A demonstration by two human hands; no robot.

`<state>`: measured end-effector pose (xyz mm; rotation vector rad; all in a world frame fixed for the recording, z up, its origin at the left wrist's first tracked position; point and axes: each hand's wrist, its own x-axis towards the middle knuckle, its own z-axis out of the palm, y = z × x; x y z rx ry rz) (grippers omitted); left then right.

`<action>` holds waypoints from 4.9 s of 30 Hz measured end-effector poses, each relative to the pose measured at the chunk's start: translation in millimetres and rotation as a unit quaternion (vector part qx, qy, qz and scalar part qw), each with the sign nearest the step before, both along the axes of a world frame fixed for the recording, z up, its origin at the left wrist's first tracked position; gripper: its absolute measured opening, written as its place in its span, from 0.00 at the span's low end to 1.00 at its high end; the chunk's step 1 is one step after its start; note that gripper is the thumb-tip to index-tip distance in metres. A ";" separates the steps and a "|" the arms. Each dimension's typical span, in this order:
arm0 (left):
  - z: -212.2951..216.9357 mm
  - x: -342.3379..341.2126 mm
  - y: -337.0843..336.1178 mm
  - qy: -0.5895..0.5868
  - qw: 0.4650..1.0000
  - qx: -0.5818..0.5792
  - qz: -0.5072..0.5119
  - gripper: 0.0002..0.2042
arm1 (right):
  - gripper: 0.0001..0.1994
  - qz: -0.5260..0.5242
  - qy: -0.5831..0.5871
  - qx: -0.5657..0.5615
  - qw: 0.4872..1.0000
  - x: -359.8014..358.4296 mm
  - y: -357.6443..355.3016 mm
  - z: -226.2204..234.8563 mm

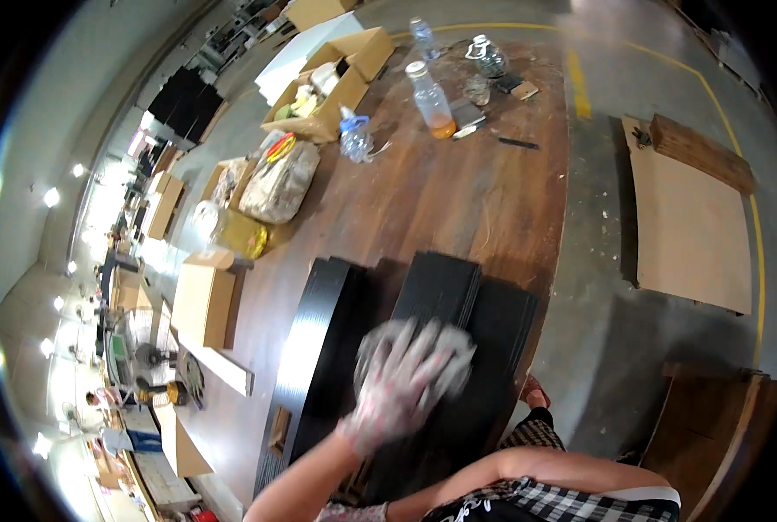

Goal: The person is applying finish or cleaning long black furniture components using a rag and a small block.

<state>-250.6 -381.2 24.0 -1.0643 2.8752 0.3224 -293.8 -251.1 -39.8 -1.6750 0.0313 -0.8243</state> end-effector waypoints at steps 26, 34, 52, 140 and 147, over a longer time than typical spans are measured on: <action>-29.0 -82.5 -81.9 0.098 0.986 -0.087 0.107 0.31 | 0.14 -0.026 0.075 0.035 0.996 -59.2 -48.7 -43.1; -19.0 -13.8 11.7 0.095 0.976 -0.066 0.186 0.33 | 0.14 -0.053 0.020 -0.071 0.996 14.9 -10.7 -24.8; 38.1 140.8 293.9 0.222 0.802 -0.196 0.518 0.18 | 0.07 -0.125 0.019 0.244 0.962 4.6 -8.7 56.7; -57.5 197.9 421.6 0.214 0.718 -0.195 0.633 0.24 | 0.06 0.340 -0.064 -0.528 0.776 398.6 273.8 57.8; -53.6 216.5 498.7 0.423 0.513 -0.348 0.662 0.22 | 0.09 0.346 0.100 -0.010 0.933 356.6 221.3 90.9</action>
